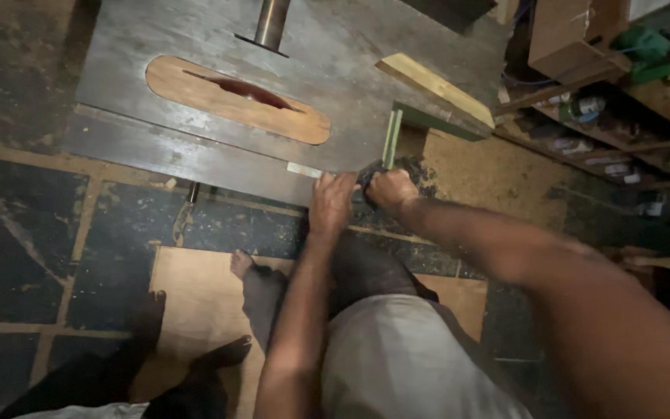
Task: The person uses a table saw and a miter gauge to cut small pieces of wood. They also use a chisel and a brush to clean the surface and work on the material.
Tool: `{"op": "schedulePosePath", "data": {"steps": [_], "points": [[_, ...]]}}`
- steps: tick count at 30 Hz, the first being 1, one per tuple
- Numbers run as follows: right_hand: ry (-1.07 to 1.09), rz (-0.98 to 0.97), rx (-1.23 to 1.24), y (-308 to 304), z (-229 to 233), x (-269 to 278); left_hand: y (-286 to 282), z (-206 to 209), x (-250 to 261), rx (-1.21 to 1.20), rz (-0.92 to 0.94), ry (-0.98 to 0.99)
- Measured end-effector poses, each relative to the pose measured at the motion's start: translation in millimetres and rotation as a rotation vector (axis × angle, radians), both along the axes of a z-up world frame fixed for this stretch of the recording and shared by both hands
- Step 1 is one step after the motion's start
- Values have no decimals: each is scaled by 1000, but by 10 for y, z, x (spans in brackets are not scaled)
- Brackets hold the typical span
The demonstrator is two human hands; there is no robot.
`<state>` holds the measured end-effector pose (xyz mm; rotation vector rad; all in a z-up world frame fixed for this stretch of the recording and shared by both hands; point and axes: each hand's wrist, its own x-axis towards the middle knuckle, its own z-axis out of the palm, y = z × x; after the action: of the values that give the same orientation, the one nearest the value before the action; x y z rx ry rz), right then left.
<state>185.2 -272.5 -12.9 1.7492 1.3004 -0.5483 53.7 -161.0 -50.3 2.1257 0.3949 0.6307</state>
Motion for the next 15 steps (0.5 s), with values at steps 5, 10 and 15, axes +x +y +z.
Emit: {"op": "schedulePosePath", "data": {"steps": [5, 10, 15], "points": [[3, -154, 119, -47, -103, 82, -36, -58, -7, 5, 6, -14], [61, -70, 210, -141, -53, 165, -9, 3, 39, -3, 25, -41], [246, -174, 487, -137, 282, 169, 13, 155, -17, -47, -5, 5]]}}
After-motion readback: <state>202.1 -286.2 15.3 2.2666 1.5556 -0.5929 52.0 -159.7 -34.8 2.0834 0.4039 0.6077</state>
